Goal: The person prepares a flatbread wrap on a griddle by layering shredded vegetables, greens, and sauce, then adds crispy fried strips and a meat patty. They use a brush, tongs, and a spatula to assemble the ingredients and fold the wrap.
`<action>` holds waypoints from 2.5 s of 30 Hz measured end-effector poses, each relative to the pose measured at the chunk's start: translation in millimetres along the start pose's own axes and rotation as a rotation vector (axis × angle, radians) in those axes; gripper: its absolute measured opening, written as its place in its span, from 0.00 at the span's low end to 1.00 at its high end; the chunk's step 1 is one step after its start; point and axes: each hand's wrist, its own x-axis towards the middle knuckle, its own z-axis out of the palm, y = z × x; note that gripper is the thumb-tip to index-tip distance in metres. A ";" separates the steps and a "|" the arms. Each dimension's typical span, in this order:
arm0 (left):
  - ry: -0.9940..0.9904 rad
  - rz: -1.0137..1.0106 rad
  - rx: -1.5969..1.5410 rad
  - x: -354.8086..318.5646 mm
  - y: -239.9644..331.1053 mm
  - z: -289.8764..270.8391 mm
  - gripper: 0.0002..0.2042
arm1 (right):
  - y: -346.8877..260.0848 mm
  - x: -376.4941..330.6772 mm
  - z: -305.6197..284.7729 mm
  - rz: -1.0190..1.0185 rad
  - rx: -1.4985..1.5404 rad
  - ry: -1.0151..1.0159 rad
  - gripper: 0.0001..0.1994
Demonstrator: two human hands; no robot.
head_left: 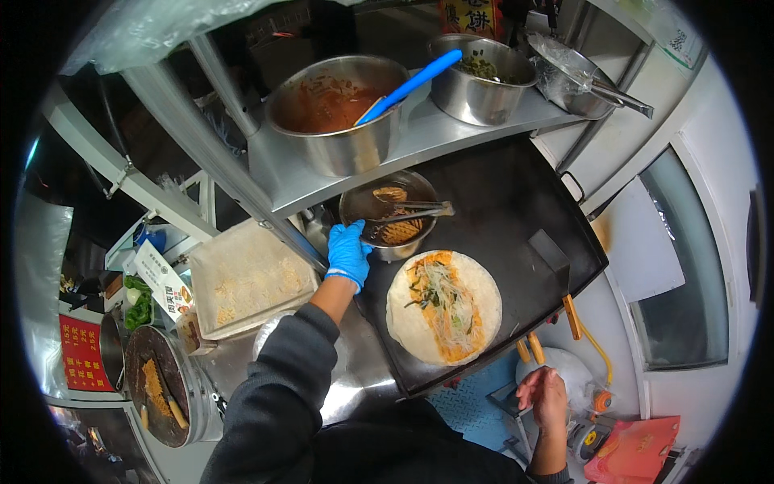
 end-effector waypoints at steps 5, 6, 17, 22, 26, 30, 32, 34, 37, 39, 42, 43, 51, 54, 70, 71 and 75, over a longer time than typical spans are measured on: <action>0.058 -0.001 0.015 12.1 -7.1 -3.0 0.10 | 2.6 10.1 7.8 0.021 0.032 -0.084 0.26; 0.084 -0.003 0.032 11.6 -5.4 -2.1 0.10 | 3.0 11.3 10.5 0.021 0.044 -0.099 0.25; -0.270 -0.121 -0.027 -173.4 83.5 -94.9 0.12 | 8.4 3.7 123.7 0.018 -0.094 -0.423 0.18; -0.050 0.067 0.066 -291.6 142.7 -271.1 0.13 | 27.0 -29.0 234.1 0.007 -0.295 -0.618 0.10; 0.333 0.489 0.305 -371.9 189.4 -420.9 0.09 | 70.7 -92.4 358.5 -0.015 -0.541 -0.847 0.07; 0.718 0.744 0.632 -415.3 235.7 -557.0 0.04 | 127.4 -167.2 504.6 -0.355 -0.853 -0.993 0.11; 0.826 0.758 0.772 -422.5 260.8 -610.5 0.05 | 151.9 -194.5 576.7 -0.642 -0.920 -0.959 0.16; 0.882 0.761 0.904 -420.7 284.5 -652.8 0.07 | 172.0 -217.3 634.5 -0.749 -1.047 -0.903 0.24; 0.912 0.851 1.209 -399.1 311.8 -691.8 0.13 | 183.6 -235.0 689.9 -0.783 -1.221 -0.773 0.34; 0.844 0.778 1.336 -387.7 321.1 -704.9 0.16 | 180.6 -234.2 705.4 -0.649 -1.286 -0.770 0.33; 0.702 0.829 1.503 -370.8 314.4 -699.9 0.17 | 166.7 -217.6 710.3 -0.418 -1.409 -0.717 0.30; 0.618 0.811 1.588 -365.5 308.6 -693.8 0.19 | 161.3 -210.7 707.6 -0.427 -1.355 -0.728 0.27; 0.421 0.475 1.721 -316.7 294.4 -654.8 0.19 | 143.3 -197.9 697.7 -0.600 -1.156 -0.754 0.23; 0.407 0.461 1.724 -310.6 293.2 -633.5 0.18 | 140.1 -202.5 699.2 -0.684 -1.120 -0.657 0.21; -0.162 0.686 0.780 -172.1 408.8 -681.7 0.23 | 142.0 -259.8 729.2 -0.276 -1.030 -0.585 0.17; -0.209 0.653 0.788 -158.2 406.5 -676.1 0.24 | 144.7 -265.3 733.0 -0.322 -1.074 -0.581 0.19; -0.340 0.466 0.792 -121.5 391.2 -670.1 0.23 | 158.9 -277.4 756.5 -0.360 -1.249 -0.468 0.18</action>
